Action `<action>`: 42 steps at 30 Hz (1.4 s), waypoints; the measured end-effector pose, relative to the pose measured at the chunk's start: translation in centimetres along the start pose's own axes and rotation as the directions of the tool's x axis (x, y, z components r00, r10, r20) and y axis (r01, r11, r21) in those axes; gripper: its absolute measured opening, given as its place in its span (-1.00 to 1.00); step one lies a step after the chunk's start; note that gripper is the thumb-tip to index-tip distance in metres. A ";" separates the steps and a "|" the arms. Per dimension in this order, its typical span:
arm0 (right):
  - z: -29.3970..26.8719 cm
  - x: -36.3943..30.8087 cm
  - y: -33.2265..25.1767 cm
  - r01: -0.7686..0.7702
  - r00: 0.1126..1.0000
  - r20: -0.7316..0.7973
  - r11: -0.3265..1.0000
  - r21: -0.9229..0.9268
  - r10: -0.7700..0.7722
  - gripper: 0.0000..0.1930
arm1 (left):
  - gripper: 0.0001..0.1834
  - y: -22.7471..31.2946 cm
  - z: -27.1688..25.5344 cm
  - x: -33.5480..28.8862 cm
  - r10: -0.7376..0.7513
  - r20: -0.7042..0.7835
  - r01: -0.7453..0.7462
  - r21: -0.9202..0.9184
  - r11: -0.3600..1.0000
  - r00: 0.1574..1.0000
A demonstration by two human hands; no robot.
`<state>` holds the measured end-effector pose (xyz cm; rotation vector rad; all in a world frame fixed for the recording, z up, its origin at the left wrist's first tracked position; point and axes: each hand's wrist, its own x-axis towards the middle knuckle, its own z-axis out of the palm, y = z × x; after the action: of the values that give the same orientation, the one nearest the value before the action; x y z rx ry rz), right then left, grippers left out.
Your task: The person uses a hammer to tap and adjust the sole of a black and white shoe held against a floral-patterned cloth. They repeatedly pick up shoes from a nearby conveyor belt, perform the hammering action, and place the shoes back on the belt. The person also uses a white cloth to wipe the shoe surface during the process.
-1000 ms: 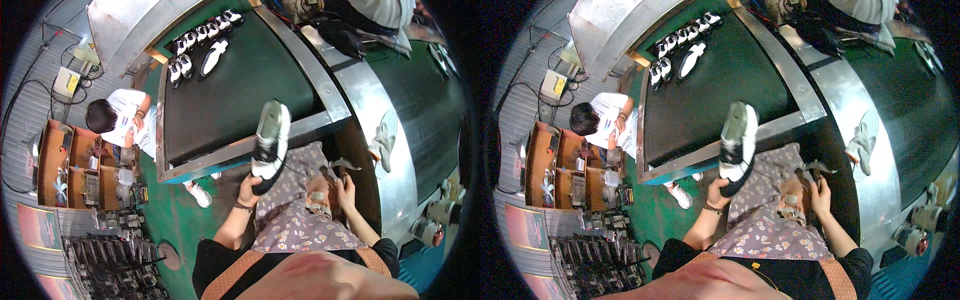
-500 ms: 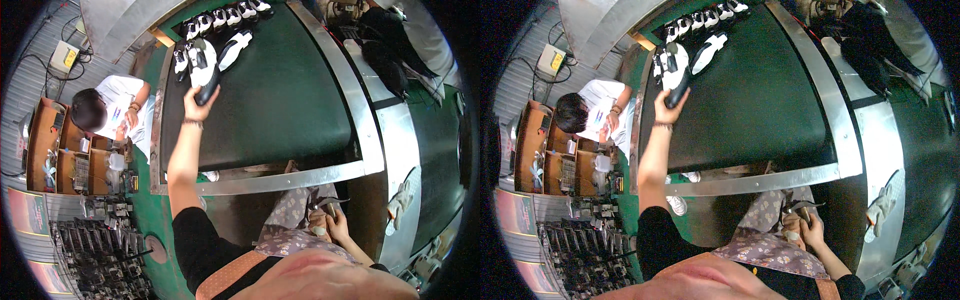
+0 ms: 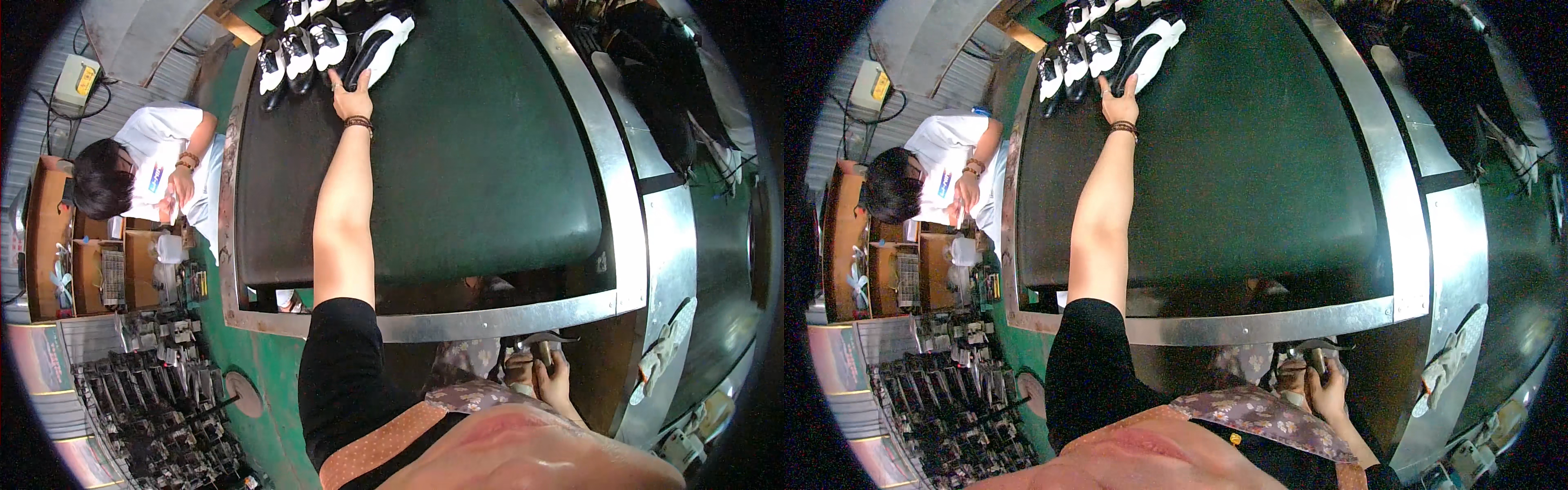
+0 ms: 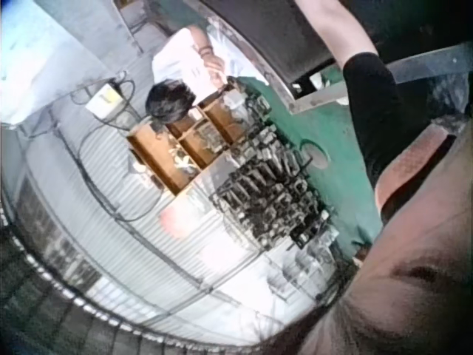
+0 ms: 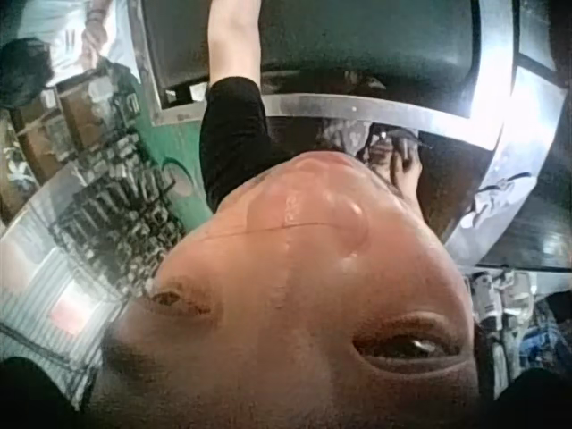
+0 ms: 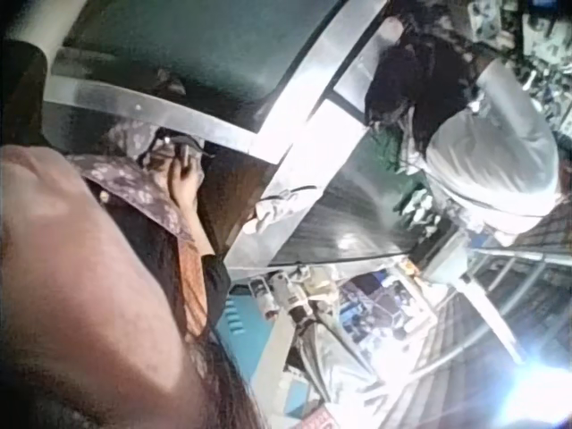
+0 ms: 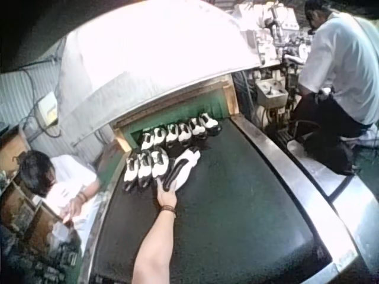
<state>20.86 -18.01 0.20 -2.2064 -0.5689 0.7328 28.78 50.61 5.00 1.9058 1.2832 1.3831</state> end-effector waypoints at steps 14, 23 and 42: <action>0.4 -0.3 1.6 -0.053 0.997 -0.061 0.995 -0.079 0.048 -0.52 | -0.32 6.9 -12.8 -15.6 -0.225 0.467 0.104 0.271 0.957 0.855; -1.7 -2.0 1.7 -0.054 0.993 0.109 0.997 0.061 0.047 -0.45 | -0.66 16.3 -30.2 -25.6 -0.264 0.910 0.941 -0.274 0.198 0.320; -0.9 -9.1 9.0 0.209 0.975 -0.105 0.965 0.161 -0.194 -0.47 | -0.40 17.1 -38.5 -50.7 0.064 0.899 0.773 -0.408 0.485 0.434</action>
<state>16.25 -29.55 -3.12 -1.9771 -0.6502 0.5530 -2.17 -7.47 9.05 1.1098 0.3752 0.3978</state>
